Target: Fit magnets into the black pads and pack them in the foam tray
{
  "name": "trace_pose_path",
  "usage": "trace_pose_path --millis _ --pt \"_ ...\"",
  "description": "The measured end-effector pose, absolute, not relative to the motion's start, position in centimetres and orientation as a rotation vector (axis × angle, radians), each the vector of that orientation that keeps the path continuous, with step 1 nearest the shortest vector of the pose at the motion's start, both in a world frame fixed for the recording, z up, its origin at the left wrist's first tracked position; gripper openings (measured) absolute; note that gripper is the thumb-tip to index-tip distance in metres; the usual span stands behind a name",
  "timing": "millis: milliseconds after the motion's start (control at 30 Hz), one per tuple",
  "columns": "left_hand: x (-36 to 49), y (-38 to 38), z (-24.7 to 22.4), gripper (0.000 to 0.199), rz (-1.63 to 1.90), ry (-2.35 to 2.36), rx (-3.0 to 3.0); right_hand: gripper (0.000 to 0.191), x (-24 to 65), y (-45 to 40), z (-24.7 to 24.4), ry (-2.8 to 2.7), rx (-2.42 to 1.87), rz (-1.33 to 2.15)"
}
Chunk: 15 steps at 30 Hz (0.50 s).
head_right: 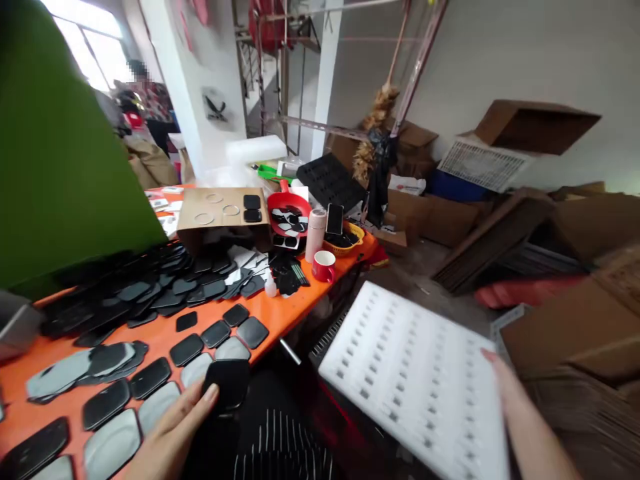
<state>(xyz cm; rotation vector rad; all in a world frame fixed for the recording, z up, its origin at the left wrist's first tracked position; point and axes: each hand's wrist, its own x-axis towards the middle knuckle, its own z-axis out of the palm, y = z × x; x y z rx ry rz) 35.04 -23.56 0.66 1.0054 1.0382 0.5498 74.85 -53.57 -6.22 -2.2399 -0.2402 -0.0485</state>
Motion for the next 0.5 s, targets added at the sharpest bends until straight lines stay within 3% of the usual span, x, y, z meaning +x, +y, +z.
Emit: trace_pose_path --millis 100,167,267,367,433,500 --pt "38.2 -23.5 -0.9 0.045 0.486 0.874 1.022 0.058 75.7 -52.3 -10.2 0.021 -2.027 0.431" --pt "40.1 -23.3 -1.8 0.044 0.441 0.763 1.007 0.05 76.9 -50.6 -11.3 0.06 -2.04 0.454" --pt "42.9 -23.4 -3.0 0.039 0.435 0.737 0.94 0.053 76.6 -47.5 -11.9 0.054 -2.071 0.361" --pt "45.6 -24.3 -4.4 0.034 0.507 0.792 0.847 0.053 70.6 -44.3 -12.0 -0.083 -1.955 0.483" --pt "47.0 -25.2 -5.3 0.033 0.537 0.821 0.805 0.059 64.0 -42.3 -11.9 -0.216 -1.505 0.909" --pt "48.0 -25.9 -6.1 0.034 0.512 0.815 0.788 0.063 57.9 -40.5 -11.6 -0.112 -1.197 1.108"
